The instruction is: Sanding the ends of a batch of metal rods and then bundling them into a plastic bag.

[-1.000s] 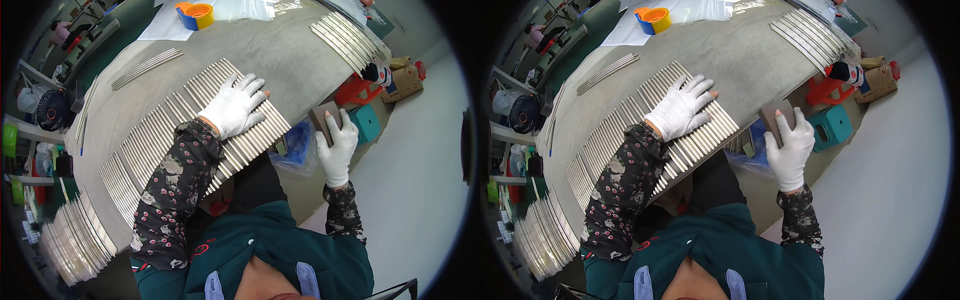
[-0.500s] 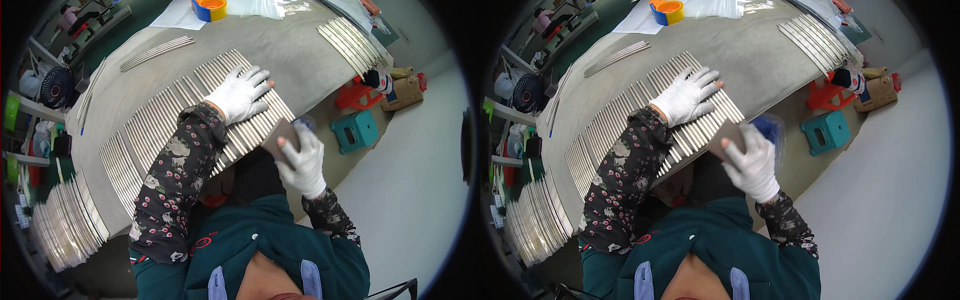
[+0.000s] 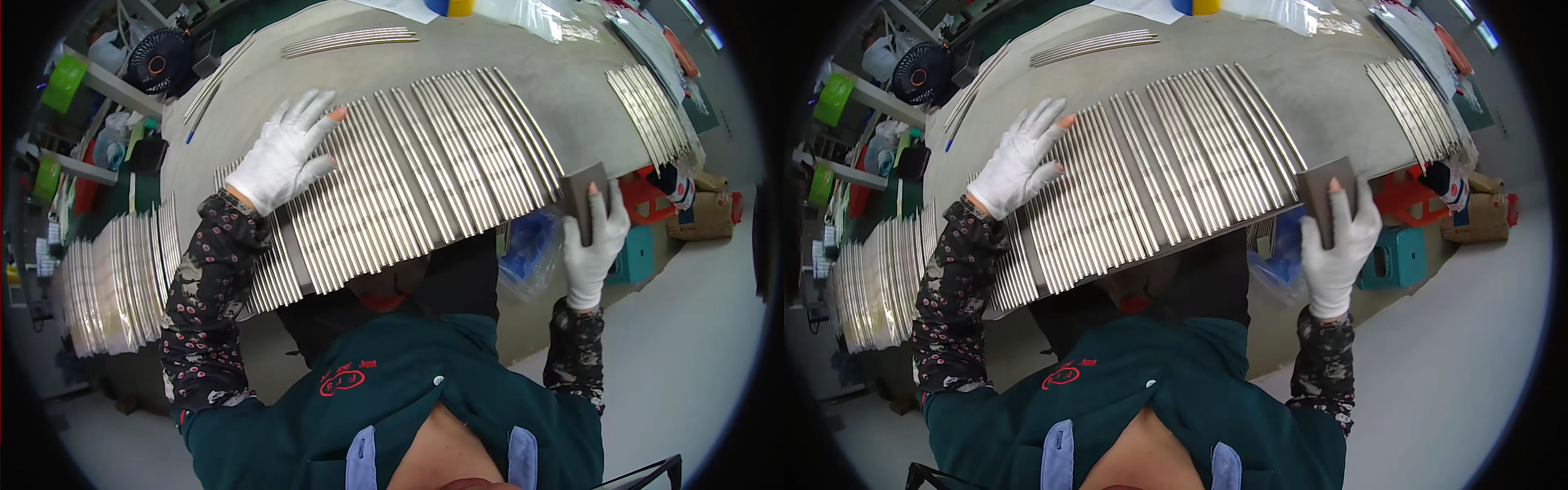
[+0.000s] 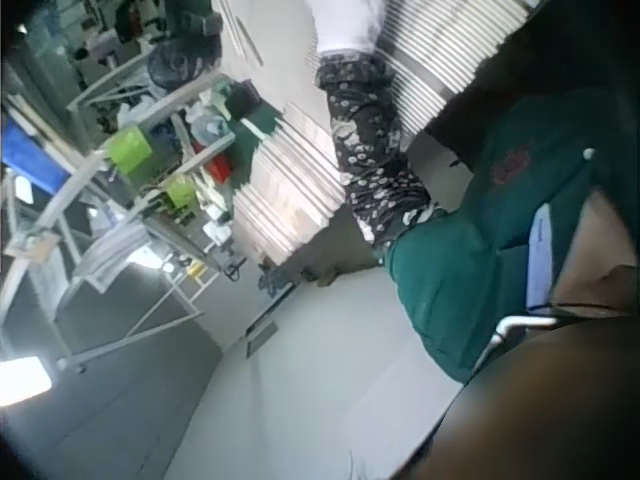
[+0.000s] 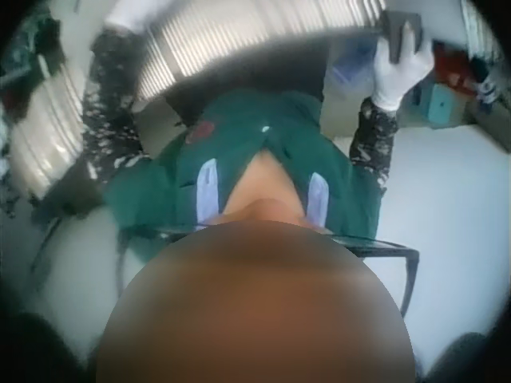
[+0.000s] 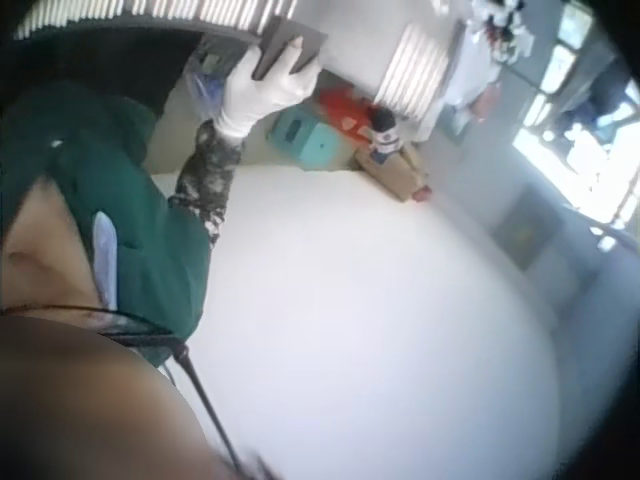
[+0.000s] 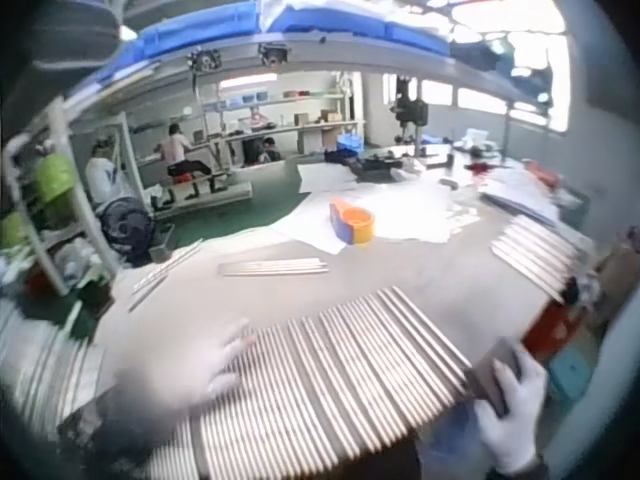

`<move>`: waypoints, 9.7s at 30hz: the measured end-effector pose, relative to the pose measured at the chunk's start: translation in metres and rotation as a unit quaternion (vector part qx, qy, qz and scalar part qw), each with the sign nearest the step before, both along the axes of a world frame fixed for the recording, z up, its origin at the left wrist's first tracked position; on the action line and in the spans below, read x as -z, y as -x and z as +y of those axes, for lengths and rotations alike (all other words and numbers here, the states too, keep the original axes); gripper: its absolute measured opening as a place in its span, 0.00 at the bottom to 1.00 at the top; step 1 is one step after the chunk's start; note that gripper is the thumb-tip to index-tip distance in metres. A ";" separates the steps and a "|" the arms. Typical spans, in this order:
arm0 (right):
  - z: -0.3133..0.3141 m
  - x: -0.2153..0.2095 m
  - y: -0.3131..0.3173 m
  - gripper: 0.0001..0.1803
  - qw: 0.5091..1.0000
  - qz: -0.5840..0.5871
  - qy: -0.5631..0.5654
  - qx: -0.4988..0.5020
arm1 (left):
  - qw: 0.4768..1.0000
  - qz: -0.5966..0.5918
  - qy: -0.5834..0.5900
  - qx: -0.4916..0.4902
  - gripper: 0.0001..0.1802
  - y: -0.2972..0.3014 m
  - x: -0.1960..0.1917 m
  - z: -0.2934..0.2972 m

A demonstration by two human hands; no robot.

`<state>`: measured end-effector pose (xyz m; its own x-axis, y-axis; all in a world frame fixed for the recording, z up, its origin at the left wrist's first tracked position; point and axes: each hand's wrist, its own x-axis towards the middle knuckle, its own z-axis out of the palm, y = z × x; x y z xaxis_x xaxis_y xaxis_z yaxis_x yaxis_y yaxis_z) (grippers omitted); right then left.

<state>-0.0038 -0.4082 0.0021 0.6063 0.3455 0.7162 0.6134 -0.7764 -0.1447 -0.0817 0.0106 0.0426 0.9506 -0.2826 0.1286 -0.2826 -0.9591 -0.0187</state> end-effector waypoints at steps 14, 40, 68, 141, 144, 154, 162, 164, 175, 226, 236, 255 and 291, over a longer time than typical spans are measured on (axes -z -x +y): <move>0.049 -0.009 -0.122 0.30 0.955 0.014 0.296 -0.006 | 0.981 -0.011 -0.012 -0.192 0.38 0.100 0.042 0.045; 0.126 -0.027 0.064 0.32 0.887 0.142 0.173 -0.404 | 0.999 0.011 -0.024 0.018 0.37 0.046 0.035 -0.007; -0.032 0.000 -0.168 0.37 0.930 0.233 0.168 0.229 | 1.000 -0.004 0.027 0.016 0.38 0.048 0.021 0.000; 0.113 -0.041 0.090 0.31 0.962 0.163 0.130 -0.177 | 0.979 0.053 -0.042 -0.191 0.46 0.011 0.027 -0.041; 0.109 -0.033 0.091 0.33 0.959 0.165 0.130 -0.189 | 0.978 0.071 -0.044 -0.193 0.46 0.008 0.024 -0.042; 0.092 -0.029 0.080 0.36 0.970 0.181 0.124 -0.103 | 0.978 0.071 -0.010 -0.197 0.52 0.002 0.026 -0.048; 0.124 -0.048 0.122 0.33 0.921 0.237 0.135 -0.278 | 0.976 0.072 -0.020 -0.202 0.53 0.004 0.024 -0.049; 0.118 -0.047 0.105 0.32 0.957 0.160 0.145 -0.191 | 0.976 0.071 -0.040 -0.204 0.53 0.009 0.020 -0.045; 0.120 -0.057 0.109 0.33 0.961 0.165 0.144 -0.170 | 0.978 0.056 -0.034 -0.199 0.52 0.009 0.025 -0.044; 0.113 -0.051 0.097 0.34 0.967 0.171 0.149 -0.115 | 0.979 0.065 -0.039 -0.189 0.51 0.019 0.024 -0.035; 0.115 -0.058 0.107 0.35 0.948 0.202 0.128 -0.209 | 0.978 0.059 -0.048 -0.192 0.50 0.024 0.027 -0.031; 0.103 -0.042 0.098 0.33 0.966 0.161 0.122 -0.163 | 0.978 0.005 0.030 -0.205 0.53 0.017 0.023 -0.049; 0.098 -0.041 0.089 0.34 0.966 0.160 0.099 -0.178 | 0.981 0.061 -0.026 -0.180 0.51 0.033 0.027 -0.043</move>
